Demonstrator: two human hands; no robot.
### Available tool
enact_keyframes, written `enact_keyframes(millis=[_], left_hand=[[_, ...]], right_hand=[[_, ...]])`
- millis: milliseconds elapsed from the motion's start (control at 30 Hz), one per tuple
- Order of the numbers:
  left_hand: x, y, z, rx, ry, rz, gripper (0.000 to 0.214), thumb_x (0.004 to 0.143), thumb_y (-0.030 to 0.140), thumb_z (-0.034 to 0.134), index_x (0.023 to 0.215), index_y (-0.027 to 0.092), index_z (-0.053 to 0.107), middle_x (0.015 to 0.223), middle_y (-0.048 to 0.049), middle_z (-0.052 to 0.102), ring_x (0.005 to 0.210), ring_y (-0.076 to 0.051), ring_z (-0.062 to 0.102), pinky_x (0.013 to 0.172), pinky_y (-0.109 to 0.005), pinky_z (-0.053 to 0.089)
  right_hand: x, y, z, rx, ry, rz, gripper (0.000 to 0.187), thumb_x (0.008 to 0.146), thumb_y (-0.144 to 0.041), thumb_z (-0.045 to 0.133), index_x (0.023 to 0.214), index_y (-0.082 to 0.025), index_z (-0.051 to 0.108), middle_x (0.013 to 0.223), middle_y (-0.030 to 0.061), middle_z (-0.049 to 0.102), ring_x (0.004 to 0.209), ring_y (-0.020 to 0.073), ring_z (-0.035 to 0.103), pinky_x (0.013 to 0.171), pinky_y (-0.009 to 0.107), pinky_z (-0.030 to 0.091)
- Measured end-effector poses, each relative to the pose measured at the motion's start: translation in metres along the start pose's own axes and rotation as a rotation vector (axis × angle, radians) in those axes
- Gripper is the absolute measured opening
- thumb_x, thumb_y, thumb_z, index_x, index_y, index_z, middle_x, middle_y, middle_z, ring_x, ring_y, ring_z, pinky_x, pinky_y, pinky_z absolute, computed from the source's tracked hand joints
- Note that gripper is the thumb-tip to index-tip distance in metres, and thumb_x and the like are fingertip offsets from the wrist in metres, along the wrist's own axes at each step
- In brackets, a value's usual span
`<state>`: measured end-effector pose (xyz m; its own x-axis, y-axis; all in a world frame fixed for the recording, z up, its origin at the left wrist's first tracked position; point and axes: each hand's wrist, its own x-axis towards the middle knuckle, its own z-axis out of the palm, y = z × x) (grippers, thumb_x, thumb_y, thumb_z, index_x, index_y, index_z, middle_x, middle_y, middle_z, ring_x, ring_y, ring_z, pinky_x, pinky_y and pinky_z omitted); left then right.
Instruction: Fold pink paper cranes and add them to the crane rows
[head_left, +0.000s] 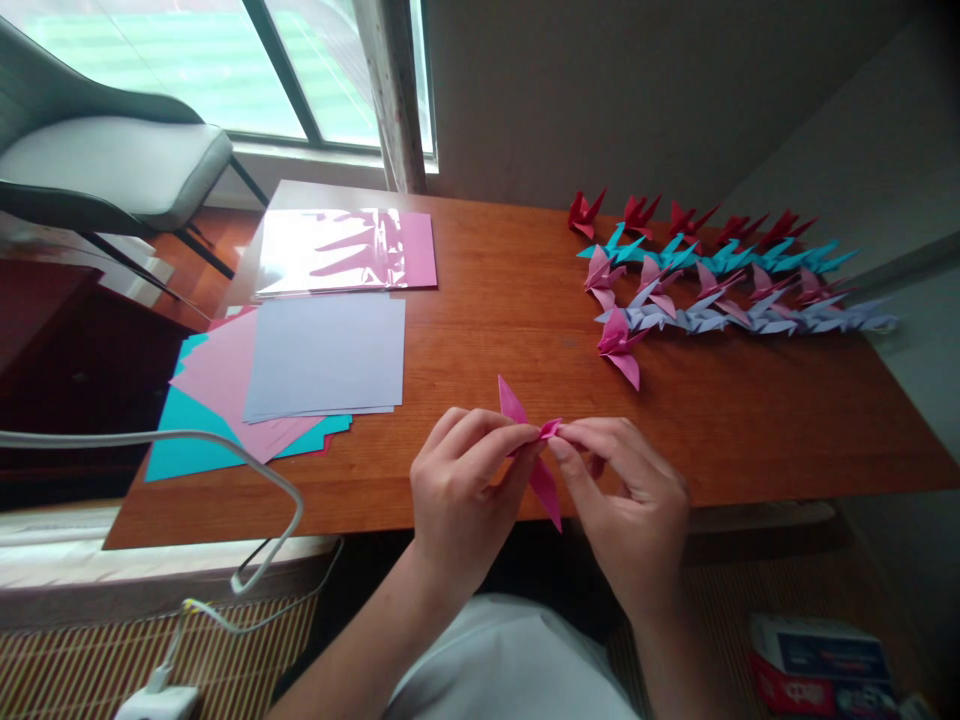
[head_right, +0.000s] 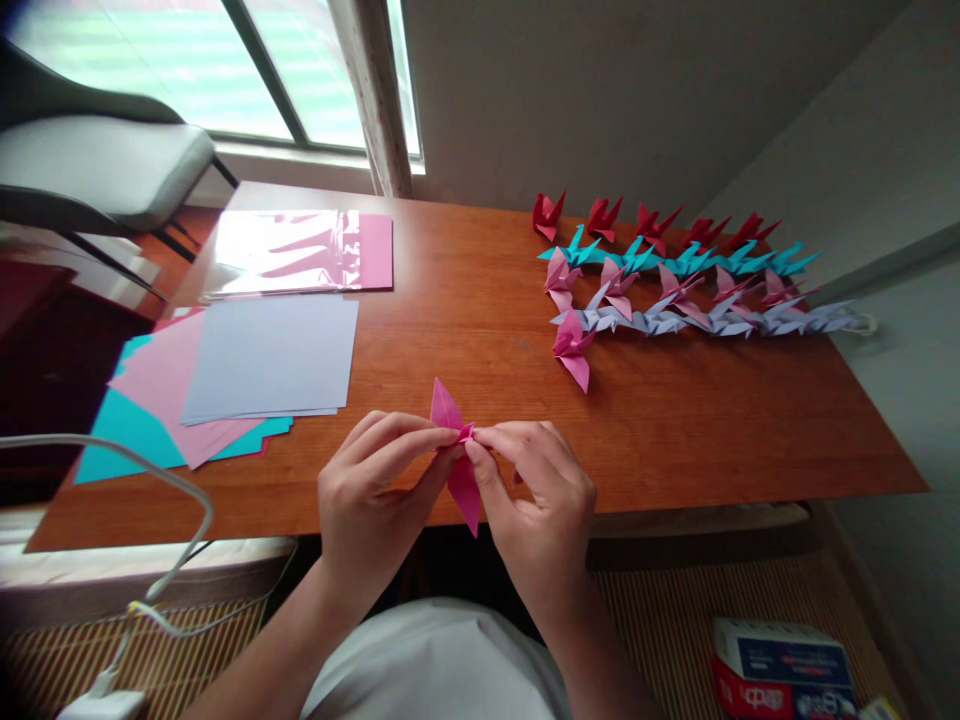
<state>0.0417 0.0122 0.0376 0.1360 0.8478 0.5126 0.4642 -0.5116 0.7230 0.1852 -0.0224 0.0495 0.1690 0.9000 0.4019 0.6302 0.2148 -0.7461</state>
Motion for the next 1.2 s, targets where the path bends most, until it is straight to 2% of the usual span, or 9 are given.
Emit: enact_keyframes(millis=[400, 600, 800, 967, 1067, 1200], left_hand=[[-0.001, -0.001, 0.000, -0.015, -0.007, 0.000, 0.004, 0.084, 0.015, 0.076, 0.087, 0.018, 0.075, 0.078, -0.0022, 0.071, 0.073, -0.015, 0.058, 0.070, -0.028, 0.048], [0.000, 0.000, -0.001, -0.020, -0.011, -0.015, 0.003, 0.085, 0.015, 0.075, 0.086, 0.018, 0.075, 0.077, -0.0023, 0.071, 0.072, -0.015, 0.058, 0.069, -0.029, 0.048], [0.002, 0.001, -0.003, -0.063, -0.024, -0.053, 0.002, 0.085, 0.016, 0.075, 0.083, 0.018, 0.075, 0.076, -0.0023, 0.071, 0.071, -0.015, 0.059, 0.068, -0.028, 0.048], [0.003, 0.000, -0.005, -0.105, -0.052, -0.098, 0.003, 0.084, 0.016, 0.076, 0.083, 0.018, 0.075, 0.076, -0.0020, 0.071, 0.071, -0.015, 0.061, 0.067, -0.028, 0.049], [0.002, -0.001, -0.007, -0.155, -0.081, -0.132, 0.003, 0.084, 0.015, 0.076, 0.084, 0.018, 0.075, 0.077, -0.0016, 0.071, 0.072, -0.015, 0.062, 0.068, -0.028, 0.049], [0.003, -0.003, -0.008, -0.238, -0.131, -0.192, 0.003, 0.083, 0.016, 0.077, 0.083, 0.019, 0.076, 0.078, -0.0010, 0.071, 0.072, -0.014, 0.062, 0.069, -0.026, 0.050]], right_hand=[[-0.001, -0.002, 0.003, 0.044, 0.016, 0.081, 0.007, 0.090, -0.017, 0.070, 0.092, -0.022, 0.073, 0.087, 0.0009, 0.071, 0.079, 0.0148, 0.064, 0.064, 0.027, 0.049], [0.000, -0.002, -0.001, 0.001, 0.006, -0.037, 0.013, 0.088, -0.011, 0.070, 0.095, -0.022, 0.072, 0.088, 0.0021, 0.071, 0.082, 0.0161, 0.064, 0.071, 0.030, 0.051], [0.004, -0.001, -0.003, -0.034, -0.031, -0.153, 0.017, 0.087, -0.006, 0.070, 0.096, -0.020, 0.072, 0.087, 0.0039, 0.069, 0.080, 0.0171, 0.062, 0.072, 0.032, 0.052], [0.009, -0.001, -0.008, -0.121, -0.040, -0.252, 0.017, 0.085, -0.008, 0.073, 0.097, -0.020, 0.073, 0.086, 0.0055, 0.067, 0.084, 0.0205, 0.058, 0.077, 0.038, 0.051], [0.011, 0.000, -0.011, -0.163, -0.051, -0.265, 0.017, 0.084, -0.010, 0.073, 0.097, -0.021, 0.074, 0.088, 0.0064, 0.065, 0.087, 0.0220, 0.055, 0.078, 0.039, 0.049], [0.013, 0.003, -0.015, -0.110, -0.093, -0.257, 0.018, 0.085, -0.008, 0.071, 0.095, -0.023, 0.075, 0.090, 0.0058, 0.064, 0.091, 0.0226, 0.055, 0.081, 0.041, 0.048]])
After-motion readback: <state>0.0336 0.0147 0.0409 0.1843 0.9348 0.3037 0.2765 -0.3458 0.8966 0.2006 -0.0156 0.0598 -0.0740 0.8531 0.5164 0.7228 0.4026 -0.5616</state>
